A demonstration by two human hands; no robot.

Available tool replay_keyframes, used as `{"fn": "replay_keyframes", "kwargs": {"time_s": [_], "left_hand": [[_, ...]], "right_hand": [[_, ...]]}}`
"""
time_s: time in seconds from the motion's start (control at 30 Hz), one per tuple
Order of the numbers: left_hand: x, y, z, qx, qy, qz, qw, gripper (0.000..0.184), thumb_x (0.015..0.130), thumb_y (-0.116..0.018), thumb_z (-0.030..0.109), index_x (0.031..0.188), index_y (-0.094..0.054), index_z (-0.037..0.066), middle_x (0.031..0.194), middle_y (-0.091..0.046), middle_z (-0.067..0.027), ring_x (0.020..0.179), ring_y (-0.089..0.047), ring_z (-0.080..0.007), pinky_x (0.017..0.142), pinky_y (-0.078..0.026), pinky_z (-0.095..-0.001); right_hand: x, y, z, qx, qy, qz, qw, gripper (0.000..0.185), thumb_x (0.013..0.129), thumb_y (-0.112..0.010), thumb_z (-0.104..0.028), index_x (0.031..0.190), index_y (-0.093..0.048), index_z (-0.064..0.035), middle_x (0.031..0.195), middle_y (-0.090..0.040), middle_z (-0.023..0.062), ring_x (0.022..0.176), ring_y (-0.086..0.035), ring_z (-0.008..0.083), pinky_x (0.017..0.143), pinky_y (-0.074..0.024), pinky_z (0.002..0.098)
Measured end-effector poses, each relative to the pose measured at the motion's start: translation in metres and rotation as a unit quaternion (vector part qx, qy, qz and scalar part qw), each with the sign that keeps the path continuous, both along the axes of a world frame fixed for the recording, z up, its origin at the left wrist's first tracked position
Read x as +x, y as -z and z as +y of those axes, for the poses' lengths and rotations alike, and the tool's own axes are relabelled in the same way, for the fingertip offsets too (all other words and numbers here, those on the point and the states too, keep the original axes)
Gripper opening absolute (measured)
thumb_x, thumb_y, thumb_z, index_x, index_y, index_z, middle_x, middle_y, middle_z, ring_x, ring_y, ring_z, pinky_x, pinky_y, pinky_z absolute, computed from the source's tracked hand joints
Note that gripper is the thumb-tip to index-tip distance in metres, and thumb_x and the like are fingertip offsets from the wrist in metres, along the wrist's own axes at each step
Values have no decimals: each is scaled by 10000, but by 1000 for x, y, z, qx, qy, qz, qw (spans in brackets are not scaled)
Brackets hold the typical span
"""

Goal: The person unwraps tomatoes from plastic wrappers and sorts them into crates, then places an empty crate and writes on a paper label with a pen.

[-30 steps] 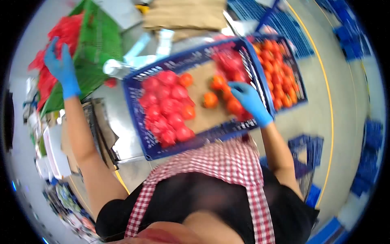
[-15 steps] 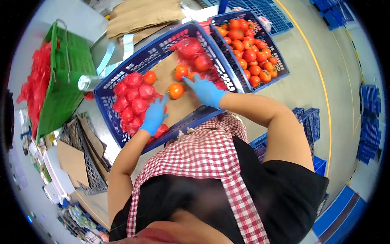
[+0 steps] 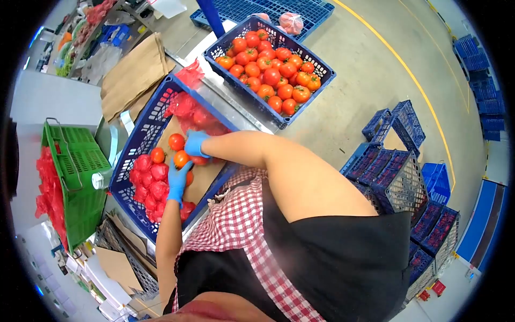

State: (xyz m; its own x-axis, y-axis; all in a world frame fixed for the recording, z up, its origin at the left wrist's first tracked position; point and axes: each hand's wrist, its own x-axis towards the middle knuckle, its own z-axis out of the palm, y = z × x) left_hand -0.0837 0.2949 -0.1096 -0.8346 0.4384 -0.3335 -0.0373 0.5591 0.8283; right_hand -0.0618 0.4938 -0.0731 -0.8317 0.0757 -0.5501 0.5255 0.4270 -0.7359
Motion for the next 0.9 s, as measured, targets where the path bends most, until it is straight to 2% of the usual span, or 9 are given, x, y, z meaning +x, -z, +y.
{"fn": "replay_keyframes", "kwargs": {"time_s": [0.07, 0.27, 0.4, 0.47, 0.53, 0.6, 0.7, 0.83, 0.9], "left_hand": [[5, 0, -13, 83, -104, -127, 983, 587, 783, -703, 336, 1262, -478, 84, 1108, -595, -74, 945, -607, -266, 817, -487, -363], [4, -22, 2, 136, -205, -341, 907, 509, 830, -626, 431, 1225, -504, 134, 1117, -595, -42, 917, -598, -224, 736, -496, -450], [16, -48, 4, 236, -217, -381, 867, 569, 856, -584, 445, 1304, -437, 127, 1213, -552, -38, 1021, -575, -287, 775, -487, -483], [23, -68, 14, 274, -205, -360, 868, 588, 865, -548, 490, 1314, -436, 127, 1205, -569, -36, 1044, -578, -277, 782, -486, -451], [18, -66, 21, 258, -199, -362, 874, 567, 864, -600, 372, 1327, -418, 99, 1215, -536, -95, 1104, -542, -303, 830, -472, -491], [14, -58, 30, 193, -171, -341, 904, 562, 857, -615, 346, 1313, -432, 73, 1221, -531, -98, 1108, -539, -273, 867, -463, -449], [13, -57, 47, 74, -99, -289, 949, 573, 834, -646, 330, 1288, -462, 35, 1221, -535, -78, 1096, -526, -198, 921, -422, -344], [10, -70, 73, -2, -71, -302, 951, 608, 812, -672, 311, 1300, -456, 19, 1238, -527, -73, 1117, -512, -174, 941, -416, -315], [10, -74, 83, -13, -25, -305, 952, 629, 781, -712, 266, 1305, -457, 31, 1231, -531, -77, 1119, -512, -184, 941, -421, -316]], "right_hand": [[2, -52, 32, -306, 18, -137, 942, 512, 828, -528, -235, 1300, -440, -60, 1230, -514, 217, 1001, -579, 399, 849, -497, 451], [-11, -48, 55, -262, -117, -5, 958, 381, 825, -594, -291, 1100, -614, -28, 1123, -596, 104, 954, -595, 231, 725, -541, 352], [27, -112, 156, -603, 39, 80, 793, 276, 862, -591, -225, 1074, -627, -50, 1025, -629, 55, 901, -604, 148, 775, -512, 305], [25, -67, 216, -538, 131, 185, 812, 305, 856, -616, -186, 1130, -592, -54, 1028, -624, 47, 942, -602, 154, 809, -504, 301], [37, -7, 276, -107, 160, 347, 918, 612, 686, -805, -254, 1191, -534, -37, 1108, -612, 115, 1025, -589, 205, 878, -494, 330], [45, 76, 336, 211, 195, 257, 923, 833, 596, -861, -286, 1267, -442, -25, 1153, -589, 132, 1045, -576, 229, 896, -487, 340], [31, 86, 363, -289, 547, 204, 759, 607, 732, -756, -183, 1231, -451, -23, 1161, -560, 129, 1060, -557, 249, 890, -497, 397], [14, 141, 376, -453, 572, 67, 681, 449, 883, -535, -326, 1236, -455, -61, 1140, -510, 150, 962, -562, 300, 775, -537, 438], [25, 141, 344, -463, 509, 29, 725, 294, 840, -584, -268, 1040, -549, -55, 1011, -587, 153, 863, -600, 315, 757, -526, 429]]}}
